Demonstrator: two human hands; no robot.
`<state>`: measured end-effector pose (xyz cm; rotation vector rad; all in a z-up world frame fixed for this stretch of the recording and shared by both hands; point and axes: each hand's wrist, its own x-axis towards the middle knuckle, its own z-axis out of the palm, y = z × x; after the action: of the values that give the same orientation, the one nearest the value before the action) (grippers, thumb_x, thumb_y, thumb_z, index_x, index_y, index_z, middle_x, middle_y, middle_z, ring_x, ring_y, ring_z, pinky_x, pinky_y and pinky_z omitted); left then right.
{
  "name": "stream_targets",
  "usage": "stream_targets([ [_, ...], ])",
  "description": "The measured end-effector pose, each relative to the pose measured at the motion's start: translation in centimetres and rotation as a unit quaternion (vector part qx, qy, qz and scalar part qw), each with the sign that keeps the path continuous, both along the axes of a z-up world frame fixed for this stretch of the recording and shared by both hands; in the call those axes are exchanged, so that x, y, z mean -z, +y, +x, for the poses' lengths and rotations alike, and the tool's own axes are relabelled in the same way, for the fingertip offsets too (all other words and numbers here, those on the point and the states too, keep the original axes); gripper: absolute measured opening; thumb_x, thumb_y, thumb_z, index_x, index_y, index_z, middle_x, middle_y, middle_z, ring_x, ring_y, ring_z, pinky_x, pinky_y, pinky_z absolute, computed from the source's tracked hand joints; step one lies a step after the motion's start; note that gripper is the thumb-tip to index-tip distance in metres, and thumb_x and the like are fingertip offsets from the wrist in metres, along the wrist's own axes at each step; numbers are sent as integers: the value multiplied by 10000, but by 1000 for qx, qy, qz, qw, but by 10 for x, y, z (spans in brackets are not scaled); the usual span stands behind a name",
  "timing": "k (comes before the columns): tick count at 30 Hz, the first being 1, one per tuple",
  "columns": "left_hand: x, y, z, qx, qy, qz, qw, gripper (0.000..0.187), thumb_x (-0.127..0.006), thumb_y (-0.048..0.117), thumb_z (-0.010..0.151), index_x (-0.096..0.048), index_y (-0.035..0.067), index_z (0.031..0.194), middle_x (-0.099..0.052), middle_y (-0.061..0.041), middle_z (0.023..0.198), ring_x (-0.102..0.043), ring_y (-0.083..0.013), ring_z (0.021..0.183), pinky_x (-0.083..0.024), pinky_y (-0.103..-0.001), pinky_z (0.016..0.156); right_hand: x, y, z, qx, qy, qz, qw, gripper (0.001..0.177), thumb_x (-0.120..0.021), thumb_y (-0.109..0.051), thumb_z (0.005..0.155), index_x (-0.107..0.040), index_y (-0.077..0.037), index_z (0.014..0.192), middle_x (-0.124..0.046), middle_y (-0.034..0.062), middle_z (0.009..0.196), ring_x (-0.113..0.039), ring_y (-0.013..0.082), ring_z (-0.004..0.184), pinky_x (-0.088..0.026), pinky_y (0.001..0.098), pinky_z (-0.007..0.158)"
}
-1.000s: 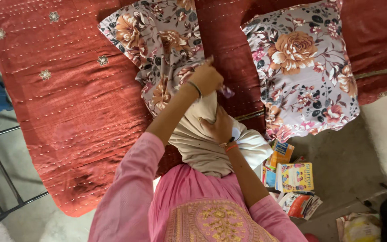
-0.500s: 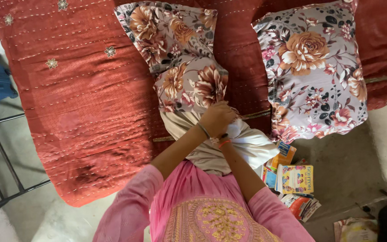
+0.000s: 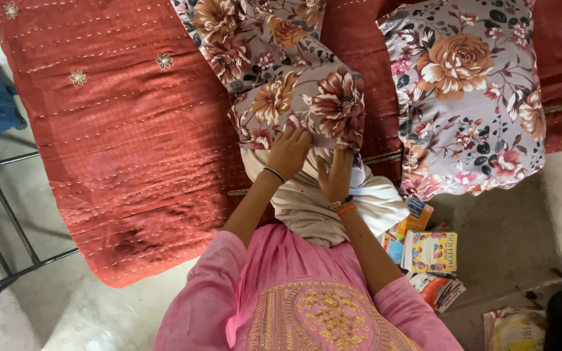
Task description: The person puts pillowcases onto two pillows by hand, pulling the fabric over each pillow and smoothing the surface on a bed.
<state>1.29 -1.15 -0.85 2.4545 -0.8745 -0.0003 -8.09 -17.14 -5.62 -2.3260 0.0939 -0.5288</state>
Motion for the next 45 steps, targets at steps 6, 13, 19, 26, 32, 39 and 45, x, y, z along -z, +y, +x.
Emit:
stream_targets([
  [6,-11,-3,18,-26,-36,60,997,260,-649,208,870,-599,88,1095,-643,-83,1052,-595,-284,1031,-436,-490,850,-3,-7,3,4,43,-9,999,539,-690,-139,984,-465,14,1449,-546,291,1291,-499,497,1174,-422,558,1028],
  [13,-11,-33,-38,186,127,5,974,373,-659,170,762,-591,28,1100,-637,-162,978,-624,-348,942,-492,-474,851,53,-3,12,13,33,-42,998,606,-675,-248,987,-420,18,1468,-484,268,1409,-424,467,1318,-364,574,1105],
  [19,29,-12,-22,-88,51,-96,990,300,-629,67,826,-614,44,1125,-655,-179,1107,-607,-398,1052,-472,-507,879,92,-49,74,45,89,-48,994,687,-659,-358,990,-375,23,1487,-423,244,1526,-350,436,1462,-306,591,1181],
  [26,182,138,-19,-477,323,-277,769,350,-570,240,969,-610,30,1246,-671,-152,1121,-625,-364,1018,-502,-473,886,62,28,18,142,80,-204,965,732,-672,-383,985,-450,104,1485,-383,352,1493,-340,547,1340,-275,696,1034],
  [32,220,140,-41,-346,521,-395,674,371,-492,302,1110,-636,12,1292,-672,-96,1115,-653,-197,960,-573,-345,823,27,119,-1,-346,120,-249,897,678,-585,-162,891,-405,-31,1531,-487,164,1573,-419,324,1492,-306,541,1240],
  [39,172,133,-32,-271,384,-101,877,192,-536,123,983,-641,-4,1081,-725,-233,888,-704,-412,861,-553,-481,764,5,87,24,-259,183,-240,917,644,-527,-97,888,-457,-97,1529,-537,102,1485,-493,307,1374,-384,427,1154],
  [45,96,114,-63,-47,262,-34,963,180,-591,24,830,-582,8,1009,-672,-267,917,-644,-475,856,-501,-559,750,-32,63,60,-223,245,-268,905,409,-525,-140,935,-583,-94,1338,-628,107,1361,-531,306,1320,-402,420,1119],
])
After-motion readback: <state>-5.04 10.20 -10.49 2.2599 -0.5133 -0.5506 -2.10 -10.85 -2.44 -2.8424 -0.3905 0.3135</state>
